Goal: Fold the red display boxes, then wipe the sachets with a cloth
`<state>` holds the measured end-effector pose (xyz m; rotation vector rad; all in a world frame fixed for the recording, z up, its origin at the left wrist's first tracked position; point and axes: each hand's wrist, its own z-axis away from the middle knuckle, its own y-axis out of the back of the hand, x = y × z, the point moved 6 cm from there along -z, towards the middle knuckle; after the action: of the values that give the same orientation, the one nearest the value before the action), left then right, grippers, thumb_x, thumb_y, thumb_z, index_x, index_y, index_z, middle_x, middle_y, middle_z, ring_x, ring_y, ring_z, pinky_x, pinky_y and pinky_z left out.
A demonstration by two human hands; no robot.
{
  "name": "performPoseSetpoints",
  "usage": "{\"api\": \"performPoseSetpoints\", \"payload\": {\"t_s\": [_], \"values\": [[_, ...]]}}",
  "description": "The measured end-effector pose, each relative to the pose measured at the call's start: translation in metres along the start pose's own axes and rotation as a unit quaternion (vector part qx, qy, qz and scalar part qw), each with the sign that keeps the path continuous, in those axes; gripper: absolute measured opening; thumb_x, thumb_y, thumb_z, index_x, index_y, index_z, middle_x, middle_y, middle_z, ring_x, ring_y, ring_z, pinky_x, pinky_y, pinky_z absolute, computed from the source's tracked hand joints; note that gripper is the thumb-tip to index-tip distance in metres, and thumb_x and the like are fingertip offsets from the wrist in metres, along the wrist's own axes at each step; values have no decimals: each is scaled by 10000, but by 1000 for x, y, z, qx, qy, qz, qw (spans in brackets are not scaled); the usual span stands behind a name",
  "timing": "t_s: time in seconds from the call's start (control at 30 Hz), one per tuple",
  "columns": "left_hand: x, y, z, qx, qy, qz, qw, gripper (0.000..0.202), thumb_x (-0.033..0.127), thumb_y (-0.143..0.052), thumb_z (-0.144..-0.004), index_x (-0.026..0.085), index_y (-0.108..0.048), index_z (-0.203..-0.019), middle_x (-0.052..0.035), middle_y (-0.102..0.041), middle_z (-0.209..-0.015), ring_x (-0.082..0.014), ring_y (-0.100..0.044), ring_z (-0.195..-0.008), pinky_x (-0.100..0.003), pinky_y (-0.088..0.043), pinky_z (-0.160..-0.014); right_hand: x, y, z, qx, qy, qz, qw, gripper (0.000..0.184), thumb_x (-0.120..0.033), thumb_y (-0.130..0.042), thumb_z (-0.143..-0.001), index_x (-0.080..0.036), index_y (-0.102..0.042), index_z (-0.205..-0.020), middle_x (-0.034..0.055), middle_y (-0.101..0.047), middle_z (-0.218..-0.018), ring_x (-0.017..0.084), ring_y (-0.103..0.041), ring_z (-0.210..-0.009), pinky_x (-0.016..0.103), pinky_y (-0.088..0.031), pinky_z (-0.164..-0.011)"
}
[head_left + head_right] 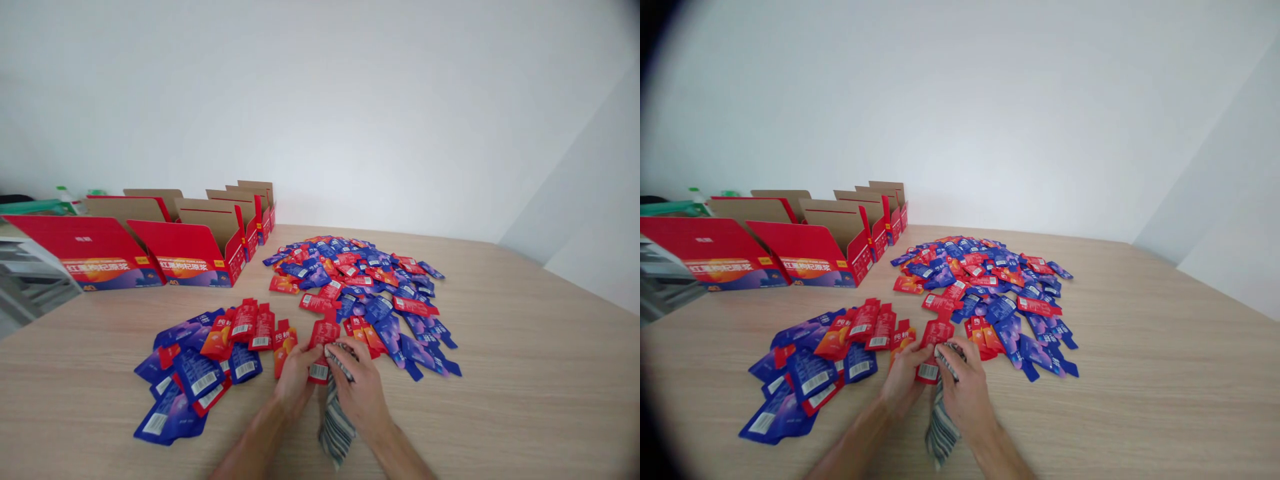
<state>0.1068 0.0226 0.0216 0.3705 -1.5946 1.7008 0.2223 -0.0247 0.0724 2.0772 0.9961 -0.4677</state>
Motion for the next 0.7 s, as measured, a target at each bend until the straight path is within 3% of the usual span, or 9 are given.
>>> {"api": "performPoseSetpoints", "payload": {"t_s": [0.17, 0.23, 0.4, 0.47, 0.7], "values": [[6, -4, 0, -27, -21, -9, 999, 364, 236, -728, -753, 165, -680, -1107, -81, -737, -990, -196, -685, -824, -299, -512, -760, 10, 20, -2, 78, -32, 52, 995, 233, -225, -574, -918, -259, -705, -1107, 93, -601, -1151, 226, -584, -1065, 394, -525, -917], [5, -4, 0, -32, -16, -5, 999, 379, 235, -719, -764, 174, -662, -1134, -80, -732, -1012, -198, -683, -841, -298, -514, -758, 8, 22, -2, 72, -27, 53, 996, 239, -214, -562, -918, -260, -704, -1104, 94, -600, -1148, 229, -580, -1064, 404, -522, -916], [1, 1, -2, -21, 20, 24, 999, 306, 297, -712, -782, 176, -660, -1058, -40, -717, -856, -141, -652, -683, -252, -505, -642, -18, 2, 2, -104, 61, 7, 993, 353, -100, -471, -911, -283, -694, -1114, 75, -607, -1144, 223, -565, -1061, 403, -516, -899], [-1, 1, -2, -29, 34, 20, 999, 284, 316, -691, -802, 169, -665, -1044, -48, -715, -855, -143, -648, -677, -257, -506, -638, -20, -2, 2, -128, 62, 13, 990, 387, -66, -442, -899, -280, -702, -1090, 71, -614, -1128, 221, -565, -1040, 406, -513, -885], [-6, 1, -1, -31, 56, -12, 998, 297, 251, -692, -795, 142, -694, -1072, -98, -733, -989, -169, -670, -764, -280, -502, -722, 13, 12, -3, 13, 13, 62, 998, 327, -106, -512, -908, -274, -696, -1120, 79, -600, -1137, 227, -553, -1040, 423, -500, -900]]}}
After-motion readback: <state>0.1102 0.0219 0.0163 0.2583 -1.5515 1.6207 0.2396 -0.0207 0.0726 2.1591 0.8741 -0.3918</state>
